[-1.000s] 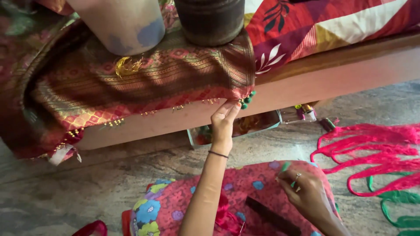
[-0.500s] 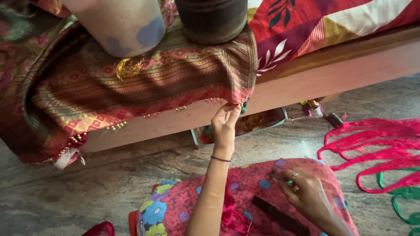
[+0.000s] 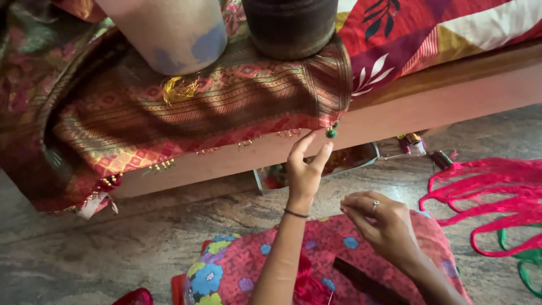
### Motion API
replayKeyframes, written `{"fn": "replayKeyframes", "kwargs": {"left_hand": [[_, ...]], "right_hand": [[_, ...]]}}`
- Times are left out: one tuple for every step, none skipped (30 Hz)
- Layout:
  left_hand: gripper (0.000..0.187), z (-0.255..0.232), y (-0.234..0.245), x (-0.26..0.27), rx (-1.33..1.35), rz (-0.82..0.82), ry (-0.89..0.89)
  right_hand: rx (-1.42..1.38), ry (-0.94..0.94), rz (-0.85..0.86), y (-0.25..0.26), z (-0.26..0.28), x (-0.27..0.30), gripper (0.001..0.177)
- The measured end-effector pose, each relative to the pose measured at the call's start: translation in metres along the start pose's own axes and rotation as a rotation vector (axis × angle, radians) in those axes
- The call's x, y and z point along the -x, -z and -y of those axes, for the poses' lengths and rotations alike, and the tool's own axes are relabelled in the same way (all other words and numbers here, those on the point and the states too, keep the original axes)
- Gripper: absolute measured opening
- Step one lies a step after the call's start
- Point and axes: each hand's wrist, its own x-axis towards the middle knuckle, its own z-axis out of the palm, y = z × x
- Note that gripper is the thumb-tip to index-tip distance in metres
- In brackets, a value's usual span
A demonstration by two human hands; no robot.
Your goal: Attaching and trimming decorative tassels on the border of a saree or fabric.
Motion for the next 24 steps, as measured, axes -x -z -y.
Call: {"fn": "replayKeyframes", "kwargs": {"left_hand": [[0.038,0.005,-0.004,-0.002,0.001,0.002,0.001],[0.033,0.01,-0.009,-0.003,0.139,0.015,0.105],[0.028,0.016,-0.014,-0.004,0.276,0.029,0.209],[0.028,0.02,-0.015,-0.005,0.278,0.031,0.212],[0.024,0.024,-0.017,-0.005,0.438,0.068,0.234],[0.02,0.028,-0.019,-0.006,0.599,0.103,0.254],[0.02,0.034,-0.018,-0.004,0.602,0.104,0.255],[0.018,0.041,-0.017,-0.002,0.608,0.084,0.299],[0.016,0.048,-0.016,0.0,0.613,0.064,0.343],[0.016,0.047,-0.014,0.003,0.611,0.061,0.348],[0.014,0.046,-0.011,0.006,0.624,0.039,0.324],[0.011,0.045,-0.007,0.009,0.636,0.016,0.3],[0.011,0.042,-0.003,0.012,0.632,0.012,0.305],[0.008,0.039,0.0,0.014,0.632,0.0,0.289],[0.007,0.036,0.003,0.017,0.632,-0.012,0.272],[0.007,0.018,0.008,0.018,0.631,-0.014,0.272],[0.008,-0.001,0.014,0.018,0.182,-0.029,0.032],[0.01,-0.019,0.019,0.019,-0.267,-0.045,-0.206],[0.01,-0.031,0.019,0.016,-0.267,-0.045,-0.208],[0.008,-0.042,0.021,0.016,-0.299,-0.049,-0.294],[0.008,-0.054,0.023,0.016,-0.332,-0.052,-0.38],[0.008,-0.061,0.025,0.016,-0.336,-0.053,-0.383],[0.006,-0.067,0.027,0.016,-0.34,-0.016,-0.324],[0.005,-0.074,0.028,0.014,-0.341,0.02,-0.268]], "right_hand": [[0.001,-0.002,-0.001,0.0,-0.003,0.002,0.016],[0.008,-0.009,-0.005,-0.001,-0.006,0.005,0.018],[0.016,-0.016,-0.01,-0.001,-0.009,0.007,0.019],[0.018,-0.02,-0.01,0.0,-0.012,0.009,0.019],[0.037,-0.036,-0.013,0.001,-0.016,0.01,0.019],[0.056,-0.049,-0.017,0.002,-0.019,0.011,0.019],[0.059,-0.051,-0.017,0.005,-0.021,0.013,0.019],[0.057,-0.03,-0.017,0.007,-0.022,0.013,0.018],[0.054,-0.009,-0.016,0.009,-0.024,0.013,0.017],[0.052,-0.013,-0.012,0.01,-0.025,0.013,0.017],[0.025,-0.043,-0.023,0.01,-0.026,0.013,0.018],[-0.004,-0.072,-0.034,0.009,-0.026,0.014,0.02],[-0.007,-0.076,-0.029,0.009,-0.019,0.011,0.02],[0.04,-0.091,-0.038,0.01,-0.012,0.006,0.022],[0.088,-0.105,-0.047,0.011,-0.004,0.002,0.024],[0.087,-0.104,-0.045,0.008,-0.002,-0.002,0.024],[0.094,-0.157,-0.003,0.004,-0.001,-0.006,0.027],[0.1,-0.21,0.036,0.001,0.001,-0.01,0.029],[0.1,-0.209,0.035,-0.004,0.004,-0.02,0.029],[-0.136,-0.119,-0.014,-0.009,0.007,-0.028,0.025],[-0.373,-0.028,-0.064,-0.014,0.011,-0.037,0.022],[-0.378,-0.025,-0.063,-0.018,0.015,-0.043,0.022],[-0.468,-0.059,-0.095,-0.022,0.019,-0.049,0.024],[-0.556,-0.091,-0.128,-0.024,0.023,-0.057,0.027]]}}
